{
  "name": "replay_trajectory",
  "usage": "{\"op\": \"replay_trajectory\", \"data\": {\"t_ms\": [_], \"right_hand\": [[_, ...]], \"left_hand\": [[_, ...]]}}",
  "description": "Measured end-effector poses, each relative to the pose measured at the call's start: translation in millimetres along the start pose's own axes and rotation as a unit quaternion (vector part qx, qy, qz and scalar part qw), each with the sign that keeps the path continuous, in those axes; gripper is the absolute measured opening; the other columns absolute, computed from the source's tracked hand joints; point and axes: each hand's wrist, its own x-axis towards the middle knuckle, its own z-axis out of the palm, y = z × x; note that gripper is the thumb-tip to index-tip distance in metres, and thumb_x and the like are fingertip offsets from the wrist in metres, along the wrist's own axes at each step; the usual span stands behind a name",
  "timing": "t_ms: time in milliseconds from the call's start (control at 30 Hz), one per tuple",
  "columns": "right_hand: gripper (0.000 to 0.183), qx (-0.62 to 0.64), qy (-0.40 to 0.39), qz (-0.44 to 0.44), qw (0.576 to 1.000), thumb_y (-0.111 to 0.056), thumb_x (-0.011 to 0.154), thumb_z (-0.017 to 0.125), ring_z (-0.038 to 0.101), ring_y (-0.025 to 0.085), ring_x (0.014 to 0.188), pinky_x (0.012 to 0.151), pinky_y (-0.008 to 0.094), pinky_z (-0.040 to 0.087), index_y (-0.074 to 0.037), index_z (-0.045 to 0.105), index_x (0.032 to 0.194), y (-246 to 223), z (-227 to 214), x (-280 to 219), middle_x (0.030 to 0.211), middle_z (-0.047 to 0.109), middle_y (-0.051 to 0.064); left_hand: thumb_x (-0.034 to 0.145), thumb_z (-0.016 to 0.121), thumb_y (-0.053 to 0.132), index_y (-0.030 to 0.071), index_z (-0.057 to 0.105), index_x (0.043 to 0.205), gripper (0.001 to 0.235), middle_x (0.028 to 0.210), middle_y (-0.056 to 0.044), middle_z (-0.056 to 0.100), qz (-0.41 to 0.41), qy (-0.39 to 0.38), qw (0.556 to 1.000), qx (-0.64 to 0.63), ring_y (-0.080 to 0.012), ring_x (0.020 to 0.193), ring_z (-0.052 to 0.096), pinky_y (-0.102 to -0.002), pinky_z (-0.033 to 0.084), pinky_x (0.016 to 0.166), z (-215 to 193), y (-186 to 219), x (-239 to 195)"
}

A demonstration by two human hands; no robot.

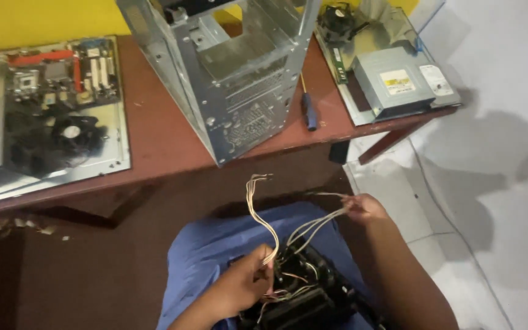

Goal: The person uses a screwdriver to fasten screws into the back of a computer case. They then place a fan onto a motherboard and insert a front panel with wires into the case.

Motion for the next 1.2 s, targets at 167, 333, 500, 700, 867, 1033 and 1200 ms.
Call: {"op": "replay_trajectory", "data": {"t_ms": [167,333,500,700,867,1033,1200], "right_hand": [[0.02,0.15,0.227,-0.198,0.942,0.011,0.095,0.036,0.034,0.004,0.053,0.046,0.015,0.032,0.011,0.049,0.11,-25,-78,-79,0.088,0.049,0.007],[0.018,0.175,0.308,-0.336,0.873,0.002,0.094,0.044,0.032,0.002,0.045,0.038,0.015,0.025,0.0,0.06,0.103,-33,-69,-173,0.073,0.054,0.0],[0.024,0.154,0.199,-0.434,0.865,-0.004,0.095,0.04,0.034,0.0,0.048,0.04,0.014,0.027,-0.012,0.061,0.103,-77,-57,-238,0.066,0.043,-0.01],[0.017,-0.149,0.243,-0.478,0.831,-0.038,0.106,0.054,0.028,0.001,0.051,0.048,0.02,0.02,-0.028,0.052,0.092,-92,122,-255,0.059,0.034,-0.014],[0.035,-0.449,0.093,-0.41,0.789,-0.044,0.097,0.05,0.038,0.012,0.058,0.054,0.029,0.036,-0.016,0.051,0.118,-60,269,-202,0.077,0.048,-0.001],[0.035,-0.571,0.111,-0.378,0.72,-0.033,0.106,0.039,0.055,0.018,0.085,0.067,0.031,0.049,-0.019,0.052,0.135,7,376,-142,0.126,0.064,0.008],[0.039,-0.401,-0.266,-0.294,0.826,-0.024,0.105,0.043,0.034,0.008,0.061,0.054,0.023,0.029,-0.001,0.051,0.135,17,393,-116,0.08,0.046,0.001]], "left_hand": [[0.08,0.05,-0.01,0.01,0.058,0.106,0.033,0.081,-0.004,0.067,0.027,-0.008,1.0,-0.003,-0.014,0.072,0.062,-0.026,0.051,0.069,-2,-20,10],[0.08,0.05,-0.011,0.009,0.058,0.097,0.027,0.081,-0.006,0.067,-0.046,-0.039,0.998,0.012,-0.0165,0.076,0.066,-0.028,0.057,0.075,-10,-20,17],[0.086,0.051,-0.008,0.011,0.053,0.099,0.023,0.083,-0.006,0.065,-0.022,-0.044,0.999,-0.012,-0.0161,0.08,0.065,-0.029,0.053,0.076,-11,-25,18],[0.087,0.061,-0.01,0.011,0.05,0.103,0.028,0.082,-0.004,0.06,0.014,-0.054,0.998,-0.035,-0.013,0.073,0.057,-0.027,0.046,0.068,-13,-16,14],[0.101,0.05,0.007,0.019,0.056,0.113,0.018,0.093,0.001,0.059,-0.169,-0.032,0.983,0.06,-0.0106,0.082,0.056,-0.028,0.043,0.074,-5,41,3],[0.094,0.058,0.003,0.017,0.056,0.106,0.019,0.086,0.001,0.059,-0.067,-0.007,0.993,0.099,-0.0087,0.079,0.055,-0.024,0.043,0.075,-6,7,2],[0.091,0.053,-0.005,0.016,0.054,0.105,0.025,0.083,0.002,0.057,-0.009,0.013,0.997,0.07,-0.0085,0.077,0.055,-0.024,0.044,0.074,-12,-30,10]]}}
